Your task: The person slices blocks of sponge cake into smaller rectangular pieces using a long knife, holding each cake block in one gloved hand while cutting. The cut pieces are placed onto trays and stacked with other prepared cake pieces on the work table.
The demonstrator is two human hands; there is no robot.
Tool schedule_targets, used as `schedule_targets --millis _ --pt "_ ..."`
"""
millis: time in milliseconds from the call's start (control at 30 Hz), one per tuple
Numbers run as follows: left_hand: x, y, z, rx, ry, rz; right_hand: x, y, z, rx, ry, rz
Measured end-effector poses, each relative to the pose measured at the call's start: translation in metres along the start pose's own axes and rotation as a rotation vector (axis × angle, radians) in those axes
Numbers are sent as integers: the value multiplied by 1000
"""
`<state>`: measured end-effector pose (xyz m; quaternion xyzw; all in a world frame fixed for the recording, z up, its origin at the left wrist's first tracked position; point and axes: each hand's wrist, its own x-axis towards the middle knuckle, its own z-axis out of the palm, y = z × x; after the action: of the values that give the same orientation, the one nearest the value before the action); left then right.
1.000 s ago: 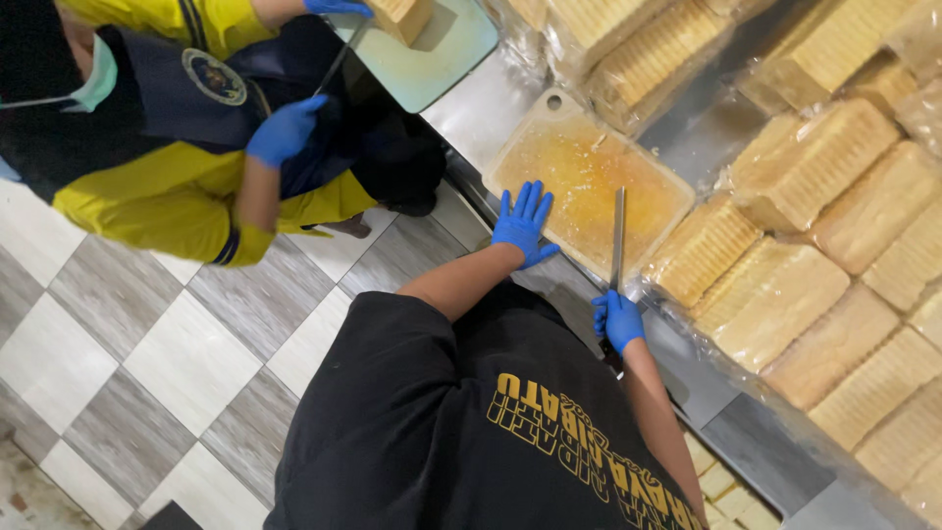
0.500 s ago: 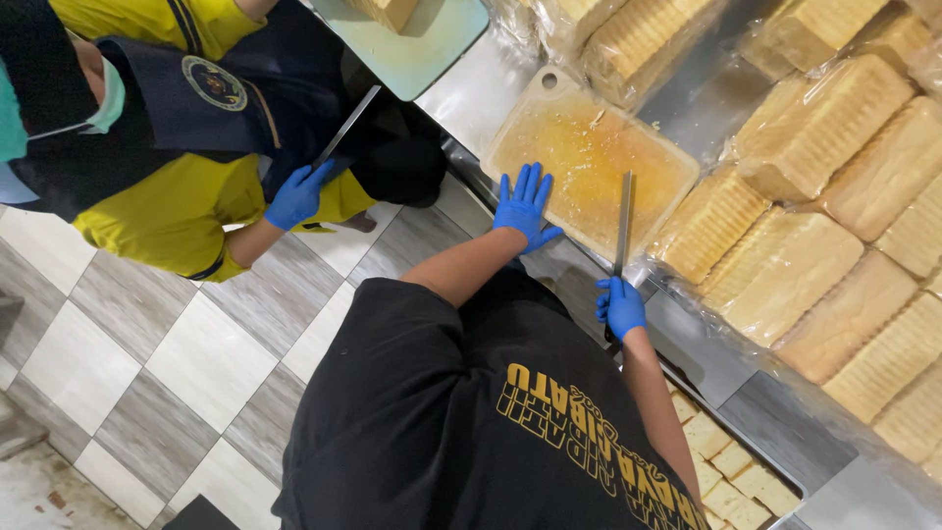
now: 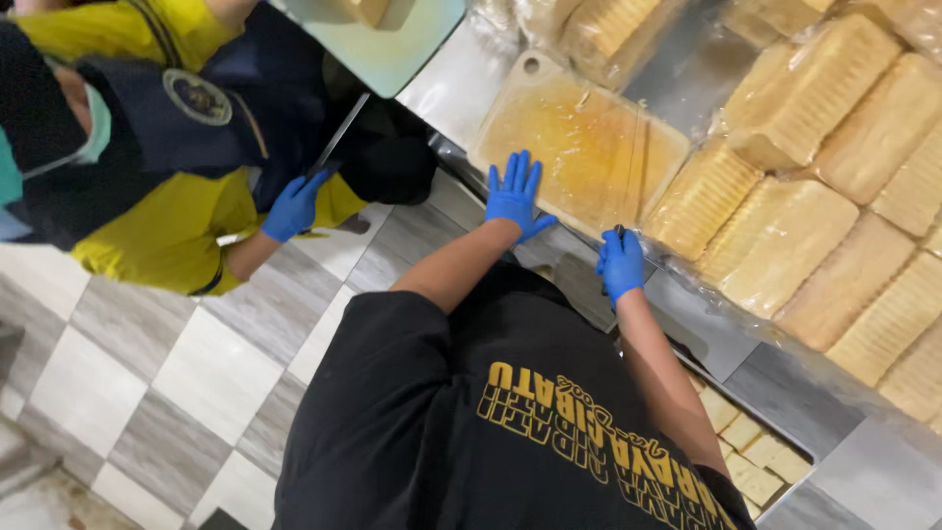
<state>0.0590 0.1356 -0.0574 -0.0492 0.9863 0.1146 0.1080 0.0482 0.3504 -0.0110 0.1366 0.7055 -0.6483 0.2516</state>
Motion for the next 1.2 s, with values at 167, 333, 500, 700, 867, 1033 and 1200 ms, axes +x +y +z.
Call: schedule_targets --millis 167,333,500,700,867,1033,1200 --pt "-4 -3 -2 12 -45 15 -20 4 2 24 4 143" --pt "-4 -3 0 40 -47 3 -35 13 -6 20 30 26" --pt "-3 -3 0 76 -89 -12 -42 31 -18 -7 33 126" --pt "-3 -3 -3 116 -125 4 -50 37 -25 24 31 128" --pt "0 1 -4 206 -202 -21 -44 30 -22 125 -8 76" --pt "5 6 -7 272 -236 -77 -34 16 -14 -38 46 18" --pt "3 6 -5 292 -240 -74 -30 10 -10 1 120 -212"
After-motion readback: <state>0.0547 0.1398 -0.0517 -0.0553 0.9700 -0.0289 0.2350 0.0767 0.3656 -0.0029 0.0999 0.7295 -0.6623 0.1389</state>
